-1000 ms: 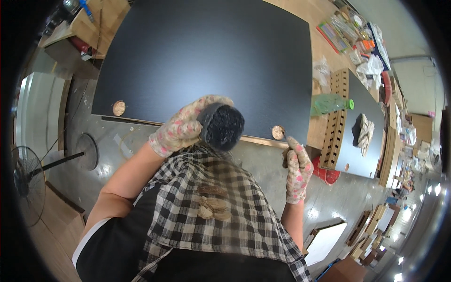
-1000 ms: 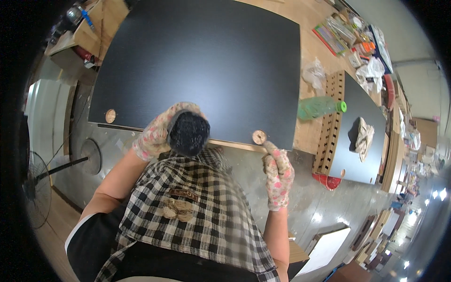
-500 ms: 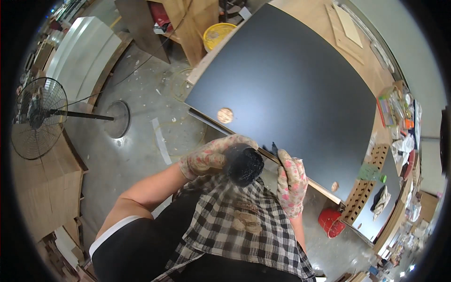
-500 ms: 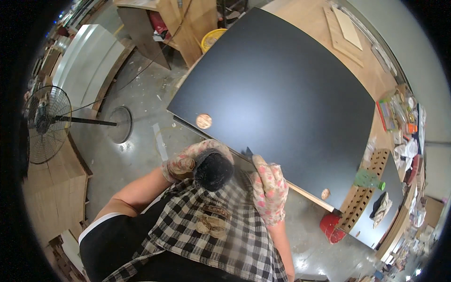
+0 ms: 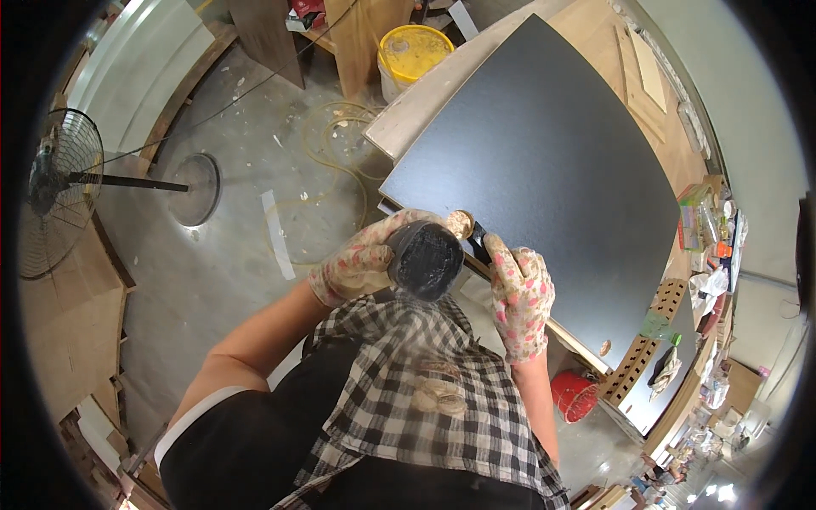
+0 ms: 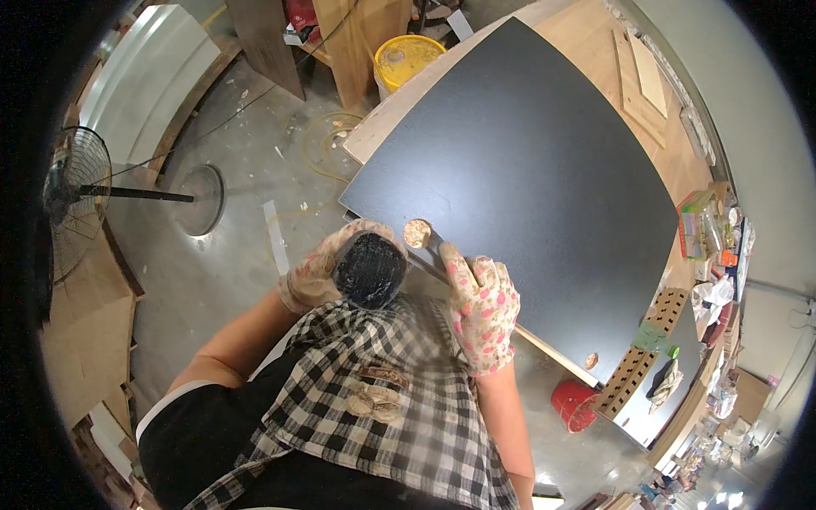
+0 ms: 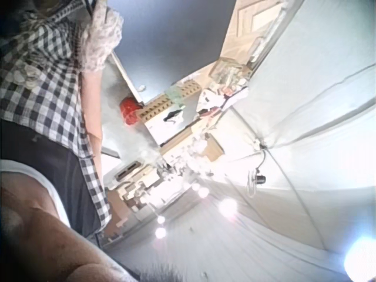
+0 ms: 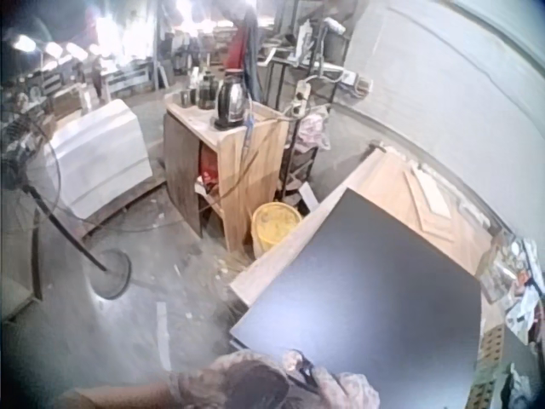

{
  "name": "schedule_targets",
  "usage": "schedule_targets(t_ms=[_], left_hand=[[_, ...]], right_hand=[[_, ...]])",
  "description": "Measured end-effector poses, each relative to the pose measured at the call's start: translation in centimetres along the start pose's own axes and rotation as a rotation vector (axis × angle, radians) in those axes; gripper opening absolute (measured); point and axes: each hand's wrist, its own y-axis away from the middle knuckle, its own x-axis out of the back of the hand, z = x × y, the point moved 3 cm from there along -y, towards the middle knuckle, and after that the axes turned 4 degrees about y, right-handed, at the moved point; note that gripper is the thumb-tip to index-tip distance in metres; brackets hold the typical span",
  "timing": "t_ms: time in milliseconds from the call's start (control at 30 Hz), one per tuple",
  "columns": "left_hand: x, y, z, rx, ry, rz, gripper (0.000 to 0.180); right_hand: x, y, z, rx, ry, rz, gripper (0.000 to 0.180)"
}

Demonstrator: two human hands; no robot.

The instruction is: The person wipes down large black and slatted wooden panels using a cloth and a cleaning solution, then applies a dark substance with a brush to holes in the boards.

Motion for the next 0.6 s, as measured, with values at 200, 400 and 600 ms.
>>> schedule_targets(t_ms=[200,400,600], left_hand=[[-0.1,0.0,-0.6,-0.012,0.018,-0.017,0.081],[-0.7,0.1,-1.0,-0.014,0.087,-0.008,0.078],[-0.8,0.1,-0.9,-0.009,0.059,-0.011,0.076]], right_hand=[[-0.2,-0.4,0.5,0.077,0.135,-0.051,0.051],[-0.3,-0.4,1.1,0.11,0.138,-0.049,0.05],[-0.1,-0.7,1.1,0.127,0.211,-0.096,0.05]])
